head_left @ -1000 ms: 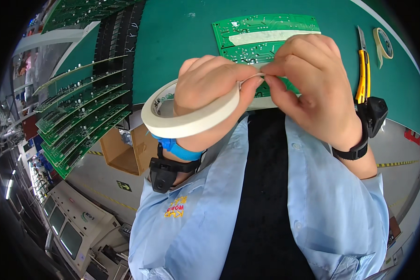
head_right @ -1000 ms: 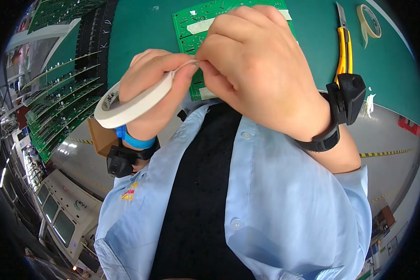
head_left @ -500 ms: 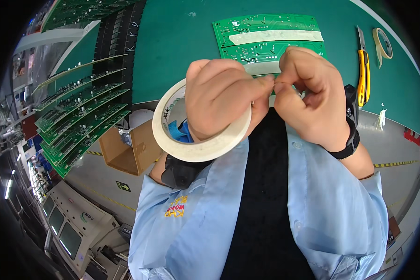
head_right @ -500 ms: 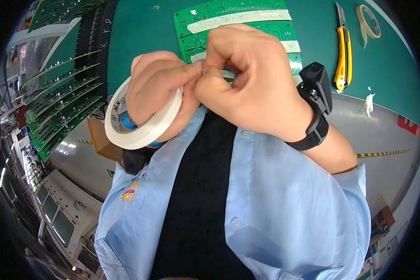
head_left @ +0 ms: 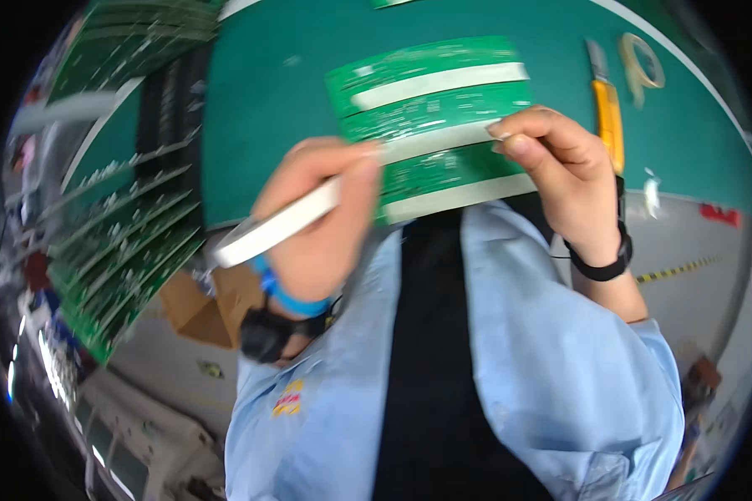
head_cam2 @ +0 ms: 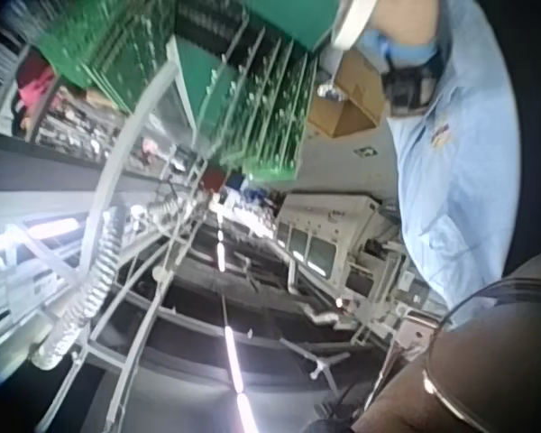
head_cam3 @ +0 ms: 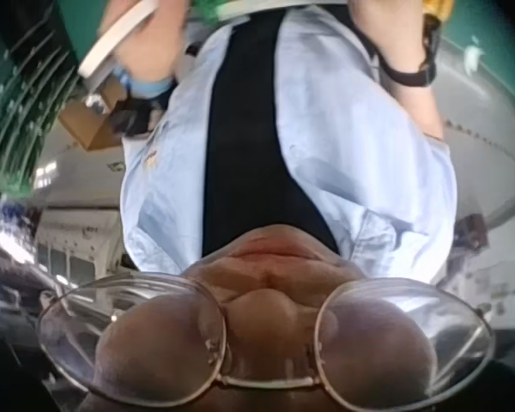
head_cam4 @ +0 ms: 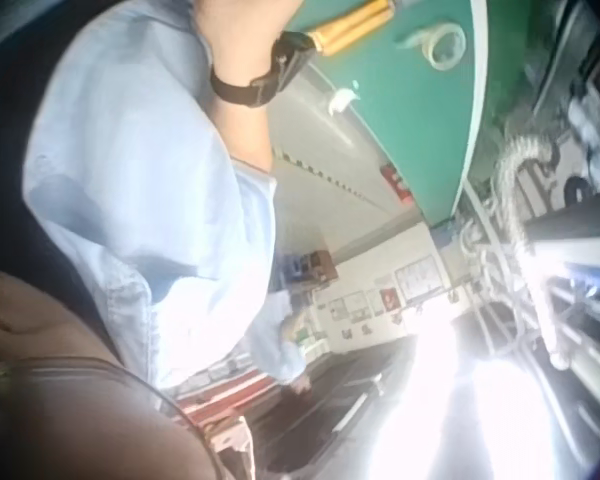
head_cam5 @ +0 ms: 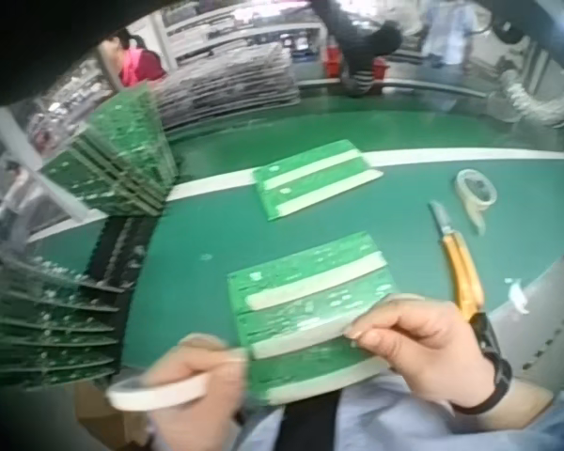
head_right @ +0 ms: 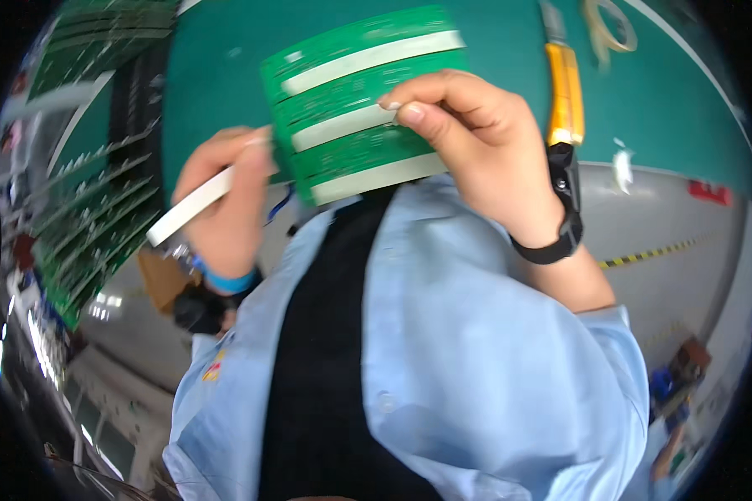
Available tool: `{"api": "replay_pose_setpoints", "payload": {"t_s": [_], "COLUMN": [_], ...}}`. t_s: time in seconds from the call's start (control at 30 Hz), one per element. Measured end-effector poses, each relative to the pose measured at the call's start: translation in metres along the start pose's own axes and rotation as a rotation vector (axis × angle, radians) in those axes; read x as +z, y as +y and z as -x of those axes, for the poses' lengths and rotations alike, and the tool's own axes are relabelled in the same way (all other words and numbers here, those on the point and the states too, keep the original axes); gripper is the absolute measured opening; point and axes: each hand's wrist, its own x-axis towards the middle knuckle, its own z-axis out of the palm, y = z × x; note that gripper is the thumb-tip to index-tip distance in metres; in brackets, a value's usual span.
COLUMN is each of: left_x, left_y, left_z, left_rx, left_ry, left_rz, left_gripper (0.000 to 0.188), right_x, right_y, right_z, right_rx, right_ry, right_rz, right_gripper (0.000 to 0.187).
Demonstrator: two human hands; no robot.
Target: The person picks up a circuit board, peels off tape fragments by hand, and places it on a stack. They then take a new circuit board, apply strips of tape from a roll across it, and cut each strip with a utility knife.
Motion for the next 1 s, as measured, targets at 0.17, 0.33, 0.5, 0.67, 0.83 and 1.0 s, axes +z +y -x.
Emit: {"api": "replay_pose_setpoints", "payload": {"t_s": [0.17,0.33,0.5,0.67,0.83,1.0], "left_x": [-0.017,-0.021,-0.020,-0.015,-0.008,0.003], "left_y": [-0.007,-0.019,-0.026,-0.024,-0.018,-0.006], "left_z": [0.001,-0.006,-0.006,-0.005,-0.006,-0.004], "left_rx": [-0.079,-0.205,-0.237,-0.212,-0.258,-0.260], "left_ry": [0.053,0.035,-0.009,-0.036,-0.058,-0.230], "left_rz": [-0.067,0.018,0.050,0.071,0.057,0.113], "left_gripper": [0.010,0.013,0.013,0.013,0.015,0.017], "right_x": [-0.093,-0.188,-0.205,-0.200,-0.192,-0.102], "right_y": [0.014,0.027,0.056,0.066,0.030,-0.002], "right_z": [0.045,0.101,0.126,0.133,0.115,0.064], "right_rx": [0.041,0.406,0.535,0.596,0.081,-0.038], "right_ry": [0.468,0.670,0.749,0.805,1.169,0.677], "right_rz": [0.493,0.747,0.230,0.346,1.026,0.306], "right_gripper": [0.042,0.081,0.085,0.085,0.052,0.029]}}
